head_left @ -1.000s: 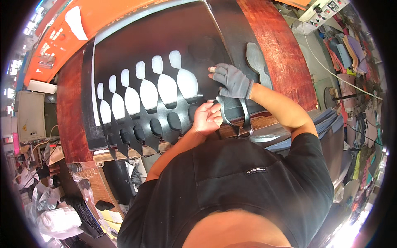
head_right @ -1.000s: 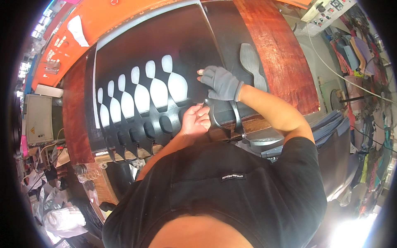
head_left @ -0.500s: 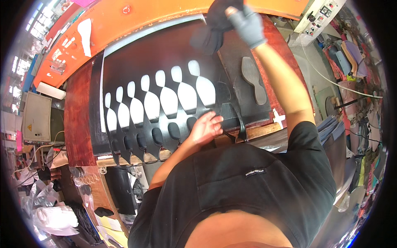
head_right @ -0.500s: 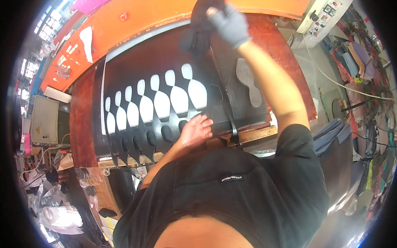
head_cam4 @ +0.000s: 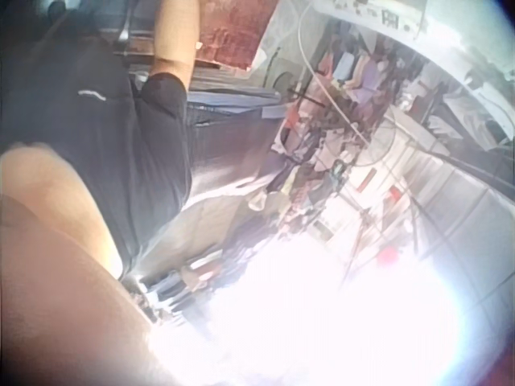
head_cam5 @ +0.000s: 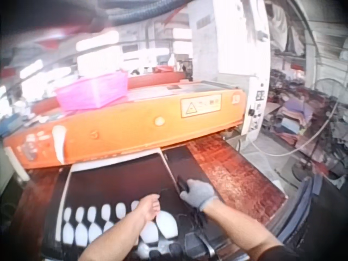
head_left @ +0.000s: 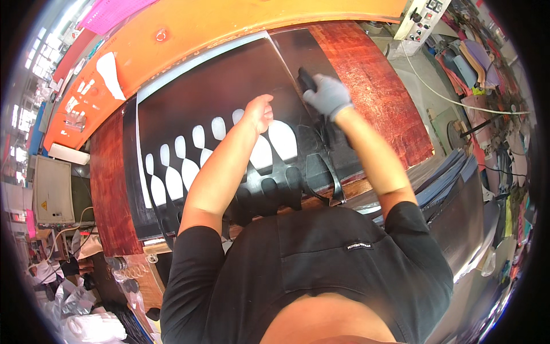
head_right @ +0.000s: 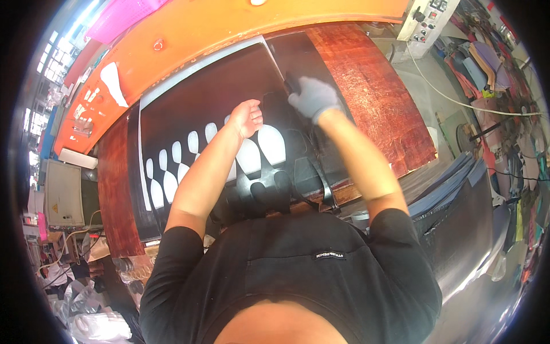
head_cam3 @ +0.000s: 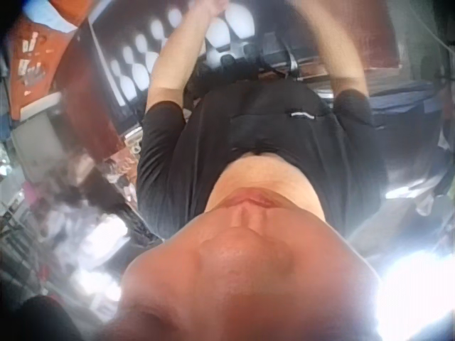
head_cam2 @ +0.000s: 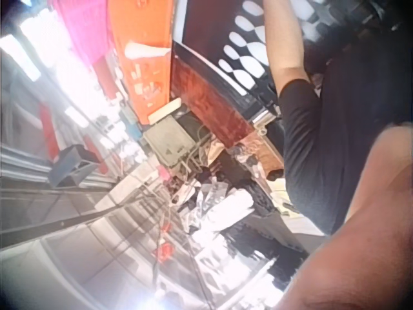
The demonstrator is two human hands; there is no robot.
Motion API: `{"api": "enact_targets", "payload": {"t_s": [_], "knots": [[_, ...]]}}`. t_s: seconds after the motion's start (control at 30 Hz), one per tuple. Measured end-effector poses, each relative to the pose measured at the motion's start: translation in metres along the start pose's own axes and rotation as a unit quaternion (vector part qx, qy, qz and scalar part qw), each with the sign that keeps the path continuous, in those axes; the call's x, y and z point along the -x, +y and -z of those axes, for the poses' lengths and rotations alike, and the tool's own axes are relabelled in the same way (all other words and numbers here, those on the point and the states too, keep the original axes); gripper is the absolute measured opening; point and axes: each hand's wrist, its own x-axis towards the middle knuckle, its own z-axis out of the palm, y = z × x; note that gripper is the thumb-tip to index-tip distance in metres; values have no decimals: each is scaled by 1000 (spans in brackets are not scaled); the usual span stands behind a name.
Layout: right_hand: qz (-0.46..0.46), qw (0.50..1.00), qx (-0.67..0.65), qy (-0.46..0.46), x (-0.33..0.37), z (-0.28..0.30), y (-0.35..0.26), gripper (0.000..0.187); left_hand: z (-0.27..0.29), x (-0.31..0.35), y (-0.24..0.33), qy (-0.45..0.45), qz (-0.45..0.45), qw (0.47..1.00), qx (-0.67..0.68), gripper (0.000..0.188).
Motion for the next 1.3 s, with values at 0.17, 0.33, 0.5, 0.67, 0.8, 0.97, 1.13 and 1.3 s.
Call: {"api": "enact_targets", "payload": {"t_s": [0.17,0.33,0.5,0.67,0.8,0.97,1.13,1.3], "knots": [[-60,996,-36,-46,-28,-57,-4,38,-1,-14,16,77,88,993,-7,46],[-92,992,-35,-75,-39,-65,-17,41,-6,-16,25,28,86,991,-97,73],[-128,985,-64,-99,-44,-63,-16,44,-19,-17,24,87,46,988,-122,37],[-155,977,-107,-96,-44,-53,-13,46,-24,-10,9,15,7,994,110,21],[-138,969,-108,-177,-47,-52,-20,46,-28,-6,-2,-8,-20,982,189,28],[-59,983,-17,-172,-62,-54,-4,46,-15,-4,2,5,7,990,139,35],[-104,914,-393,-2,-30,-20,74,37,19,30,-7,19,-143,989,18,36],[1,811,-548,206,-1,49,95,26,6,97,-3,-86,-137,987,-6,34]]}}
